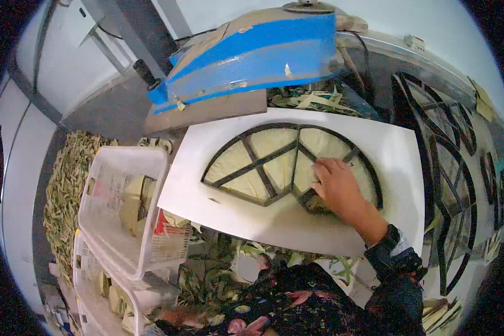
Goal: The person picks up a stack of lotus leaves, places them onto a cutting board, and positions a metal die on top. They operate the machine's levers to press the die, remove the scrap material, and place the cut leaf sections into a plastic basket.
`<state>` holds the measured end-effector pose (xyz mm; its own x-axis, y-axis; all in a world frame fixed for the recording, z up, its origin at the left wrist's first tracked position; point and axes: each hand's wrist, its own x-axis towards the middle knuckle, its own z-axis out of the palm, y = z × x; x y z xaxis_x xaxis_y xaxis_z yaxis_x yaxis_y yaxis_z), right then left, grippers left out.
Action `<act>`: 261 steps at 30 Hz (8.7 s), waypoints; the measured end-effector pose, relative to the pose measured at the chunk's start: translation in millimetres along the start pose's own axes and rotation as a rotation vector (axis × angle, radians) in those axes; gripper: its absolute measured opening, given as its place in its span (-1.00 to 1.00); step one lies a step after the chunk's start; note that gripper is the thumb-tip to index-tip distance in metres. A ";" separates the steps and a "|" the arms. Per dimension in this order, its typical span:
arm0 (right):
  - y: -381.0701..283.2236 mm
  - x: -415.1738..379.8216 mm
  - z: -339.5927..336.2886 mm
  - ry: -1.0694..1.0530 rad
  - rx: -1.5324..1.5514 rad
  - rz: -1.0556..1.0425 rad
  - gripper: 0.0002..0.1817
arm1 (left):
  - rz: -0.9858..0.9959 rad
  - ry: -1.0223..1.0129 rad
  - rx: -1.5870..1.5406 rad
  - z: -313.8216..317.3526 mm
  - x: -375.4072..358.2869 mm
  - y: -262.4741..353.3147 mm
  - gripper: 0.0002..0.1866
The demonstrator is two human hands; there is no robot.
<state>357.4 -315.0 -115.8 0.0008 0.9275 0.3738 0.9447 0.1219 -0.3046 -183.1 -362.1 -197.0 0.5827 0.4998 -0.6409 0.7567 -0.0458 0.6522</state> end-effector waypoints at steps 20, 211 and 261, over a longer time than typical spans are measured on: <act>-9.7 -15.9 26.5 -0.150 -0.359 0.108 -0.82 | 1.137 0.307 1.378 -130.9 222.6 309.4 -0.58; -586.2 -1031.2 -242.7 1.504 -0.803 2.510 -0.09 | 0.979 -0.910 0.404 483.6 -32.0 259.4 -0.69; -416.7 -553.2 -78.3 0.402 -0.678 0.654 -0.52 | 0.552 -0.871 -0.476 396.6 -78.0 313.9 -0.68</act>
<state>-11.0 -906.6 -127.1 0.5747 0.5383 0.6164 0.7065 -0.7065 -0.0418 126.6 -758.5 -102.9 0.9504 -0.2666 -0.1601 0.2508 0.3528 0.9015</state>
